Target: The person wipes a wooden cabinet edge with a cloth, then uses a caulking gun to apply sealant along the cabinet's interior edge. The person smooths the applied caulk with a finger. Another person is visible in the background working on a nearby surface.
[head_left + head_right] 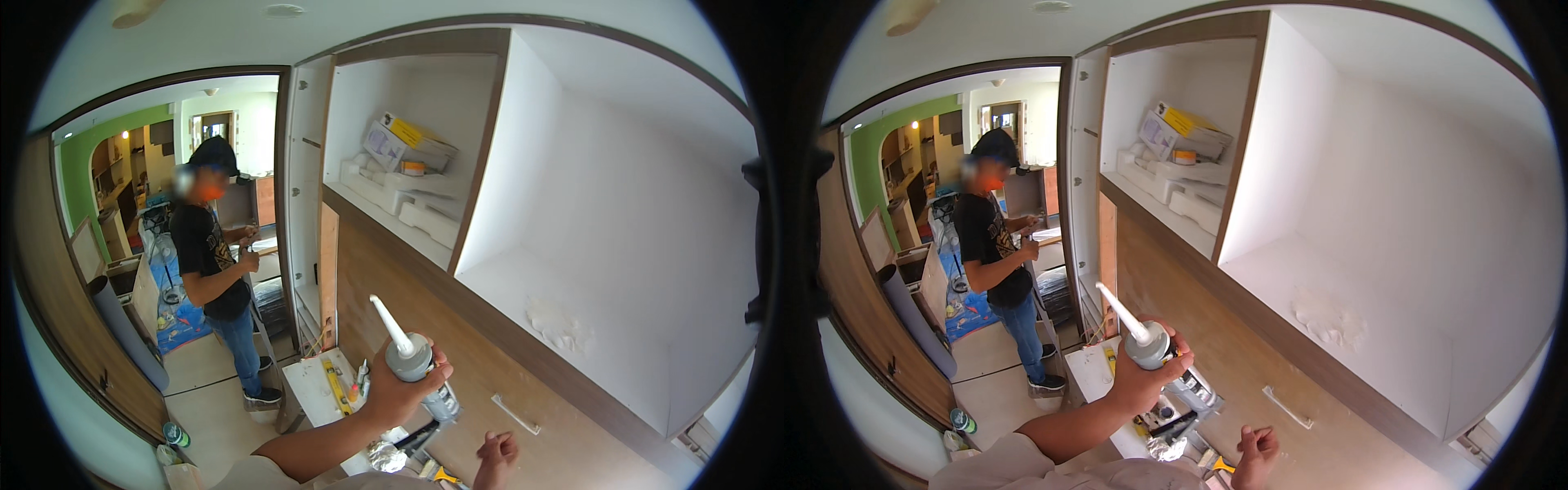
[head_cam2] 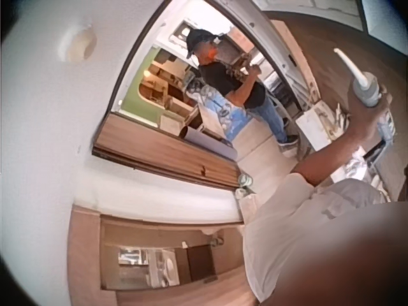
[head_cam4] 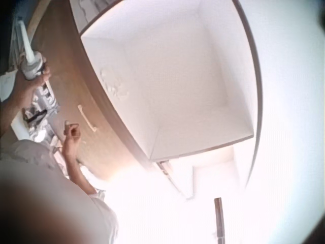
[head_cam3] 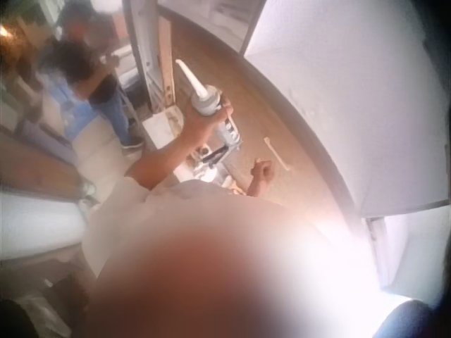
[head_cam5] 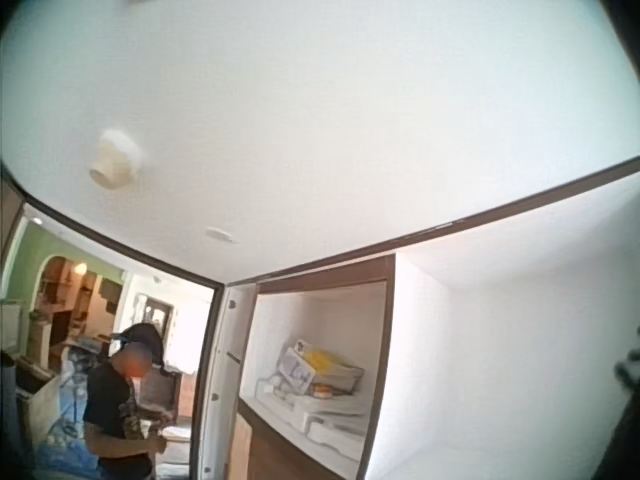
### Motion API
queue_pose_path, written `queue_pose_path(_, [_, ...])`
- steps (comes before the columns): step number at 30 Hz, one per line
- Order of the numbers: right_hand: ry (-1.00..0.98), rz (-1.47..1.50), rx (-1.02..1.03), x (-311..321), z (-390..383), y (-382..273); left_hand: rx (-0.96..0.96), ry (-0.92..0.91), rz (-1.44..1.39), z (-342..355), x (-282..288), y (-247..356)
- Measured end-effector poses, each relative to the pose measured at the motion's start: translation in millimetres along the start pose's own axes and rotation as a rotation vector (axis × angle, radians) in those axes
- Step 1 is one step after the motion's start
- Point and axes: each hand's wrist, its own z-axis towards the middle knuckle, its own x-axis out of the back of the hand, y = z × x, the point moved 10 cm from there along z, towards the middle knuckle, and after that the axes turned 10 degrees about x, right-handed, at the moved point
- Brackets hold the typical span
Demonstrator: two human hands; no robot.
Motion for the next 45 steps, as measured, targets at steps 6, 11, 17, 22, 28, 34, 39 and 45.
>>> queue_pose_path(6, [-0.298, -0.120, 0.726, -97, 21, -163, 0.034, -0.045, 0.148, -23, -6, -43])
queue_pose_path(11, [-0.454, 0.162, 0.723, -164, 33, -188, 0.070, -0.020, 0.200, -39, -6, -56])
queue_pose_path(17, [-0.512, 0.192, 0.660, -177, 34, -169, 0.062, 0.028, 0.329, -48, -4, -53])
queue_pose_path(22, [-0.473, 0.150, 0.692, -172, 46, -165, 0.103, -0.014, 0.316, -39, -5, -61])
queue_pose_path(28, [-0.433, -0.128, 0.798, -166, 62, -173, 0.175, 0.027, 0.392, -30, 6, -79])
queue_pose_path(34, [-0.551, -0.152, 0.656, -177, 85, -167, 0.139, 0.052, 0.472, -13, 24, -85])
queue_pose_path(39, [-0.539, -0.161, 0.454, -158, 134, -191, 0.299, 0.136, 0.388, -10, 81, -113])
queue_pose_path(45, [-0.352, -0.898, 0.423, -110, 288, -222, 0.408, 0.358, 0.474, -50, 202, -151])
